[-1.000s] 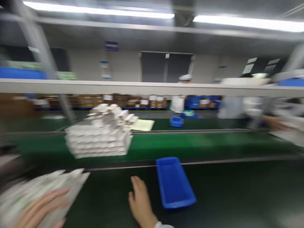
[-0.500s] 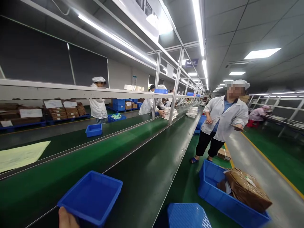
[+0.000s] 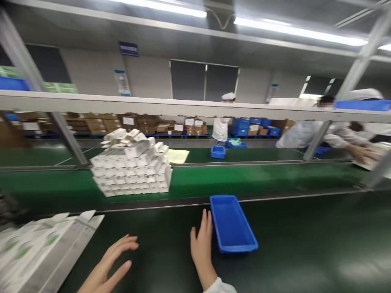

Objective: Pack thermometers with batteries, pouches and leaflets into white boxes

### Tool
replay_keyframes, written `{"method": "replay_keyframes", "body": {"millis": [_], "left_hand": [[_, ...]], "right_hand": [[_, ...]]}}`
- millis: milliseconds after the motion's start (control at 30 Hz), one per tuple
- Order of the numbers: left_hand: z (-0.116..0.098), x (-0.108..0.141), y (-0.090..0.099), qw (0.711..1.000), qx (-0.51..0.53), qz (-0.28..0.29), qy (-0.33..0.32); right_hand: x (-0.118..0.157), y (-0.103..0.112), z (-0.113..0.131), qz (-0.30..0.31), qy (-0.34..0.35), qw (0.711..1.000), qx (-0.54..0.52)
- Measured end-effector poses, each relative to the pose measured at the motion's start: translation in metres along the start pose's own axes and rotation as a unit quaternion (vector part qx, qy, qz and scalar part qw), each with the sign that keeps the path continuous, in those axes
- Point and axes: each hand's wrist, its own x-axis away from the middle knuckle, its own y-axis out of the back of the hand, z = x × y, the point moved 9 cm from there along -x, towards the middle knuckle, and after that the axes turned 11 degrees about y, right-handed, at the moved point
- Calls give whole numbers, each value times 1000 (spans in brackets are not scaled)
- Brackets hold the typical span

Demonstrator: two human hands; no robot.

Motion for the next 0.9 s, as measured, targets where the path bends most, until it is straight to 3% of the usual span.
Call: {"method": "replay_keyframes", "body": {"millis": [100,200,300,433,533,700,800,900], "left_hand": [[-20,-5,26,997,47,-60,24],[-43,-22,61,984,120,-131,-21],[-62,-51,98,953,205,-214,-62],[-74,-103,135,917,254,-302,-56],[-72,-142,160,902,266,-338,-29],[-51,-188,201,874,298,-382,41],[-38,-210,210,872,294,-383,78],[-32,-230,208,885,268,-369,96]], "right_hand": [[-4,-8,6,19,26,999,-24],[-18,-23,23,39,47,997,-53],[-44,-44,53,64,76,992,-77],[-91,-66,98,97,107,984,-104],[-127,-69,121,90,126,983,-97],[-170,-76,141,108,163,980,-19],[-193,-83,145,138,175,974,46],[-218,-88,143,153,164,971,79]]}}
